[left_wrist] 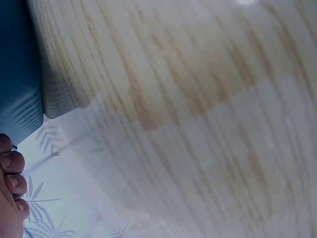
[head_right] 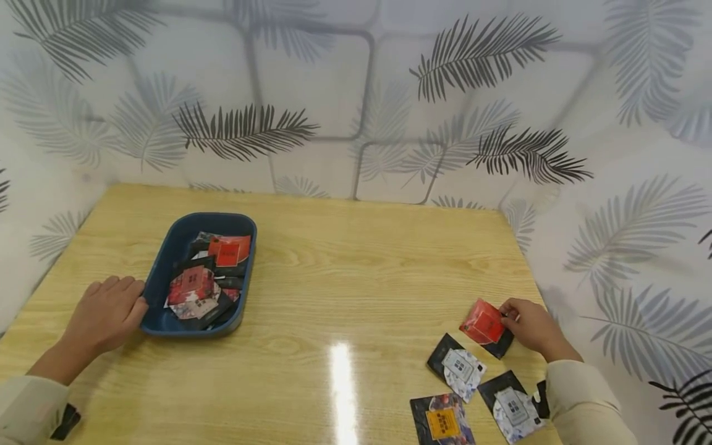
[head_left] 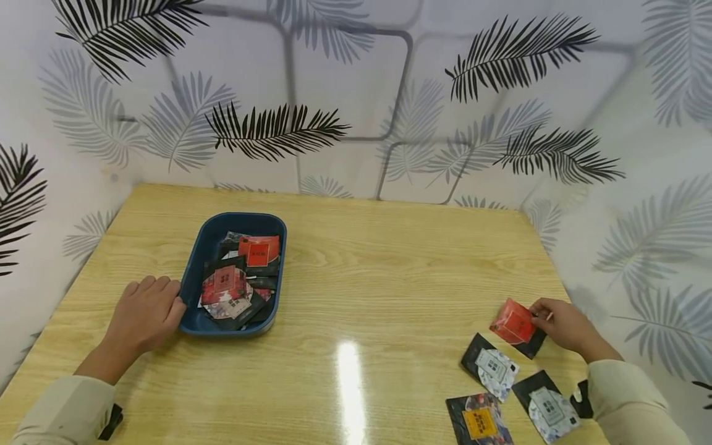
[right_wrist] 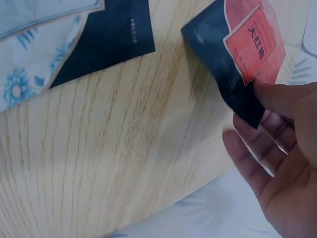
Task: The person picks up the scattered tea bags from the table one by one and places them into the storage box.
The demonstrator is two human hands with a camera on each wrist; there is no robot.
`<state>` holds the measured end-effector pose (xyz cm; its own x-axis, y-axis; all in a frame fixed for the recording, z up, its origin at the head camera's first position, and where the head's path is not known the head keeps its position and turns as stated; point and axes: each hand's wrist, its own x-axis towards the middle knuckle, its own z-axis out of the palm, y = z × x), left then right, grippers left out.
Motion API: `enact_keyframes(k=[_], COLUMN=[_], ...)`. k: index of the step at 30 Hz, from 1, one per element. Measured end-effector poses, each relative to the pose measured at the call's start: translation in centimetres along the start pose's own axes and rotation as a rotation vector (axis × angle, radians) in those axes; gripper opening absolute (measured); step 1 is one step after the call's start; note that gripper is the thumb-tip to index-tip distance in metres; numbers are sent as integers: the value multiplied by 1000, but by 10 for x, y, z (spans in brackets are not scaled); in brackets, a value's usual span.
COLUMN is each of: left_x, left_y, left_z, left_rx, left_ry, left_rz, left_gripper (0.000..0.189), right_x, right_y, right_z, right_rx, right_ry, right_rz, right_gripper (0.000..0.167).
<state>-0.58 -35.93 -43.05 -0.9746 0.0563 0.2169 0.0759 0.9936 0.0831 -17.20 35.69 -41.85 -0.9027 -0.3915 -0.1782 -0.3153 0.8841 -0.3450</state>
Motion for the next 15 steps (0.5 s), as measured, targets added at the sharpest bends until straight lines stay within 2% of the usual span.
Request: enact_keyframes(k=[3, 9, 15], left_x=[-1, -1, -1], left_y=[0, 0, 1], left_z=[0, 0, -1], left_rx=[-1, -3, -1], left_ry=[-2, -1, -19], left_rz=[-2, -3, -11], left_gripper=[16, 17, 16], right_x=[-1, 4, 16], right_y=[0, -11, -35], right_z=[0, -7, -15], right_rx=[106, 425, 654], right_ry=[-6, -67, -93], right_rz=[42, 184, 199], right_gripper=[15, 32, 40])
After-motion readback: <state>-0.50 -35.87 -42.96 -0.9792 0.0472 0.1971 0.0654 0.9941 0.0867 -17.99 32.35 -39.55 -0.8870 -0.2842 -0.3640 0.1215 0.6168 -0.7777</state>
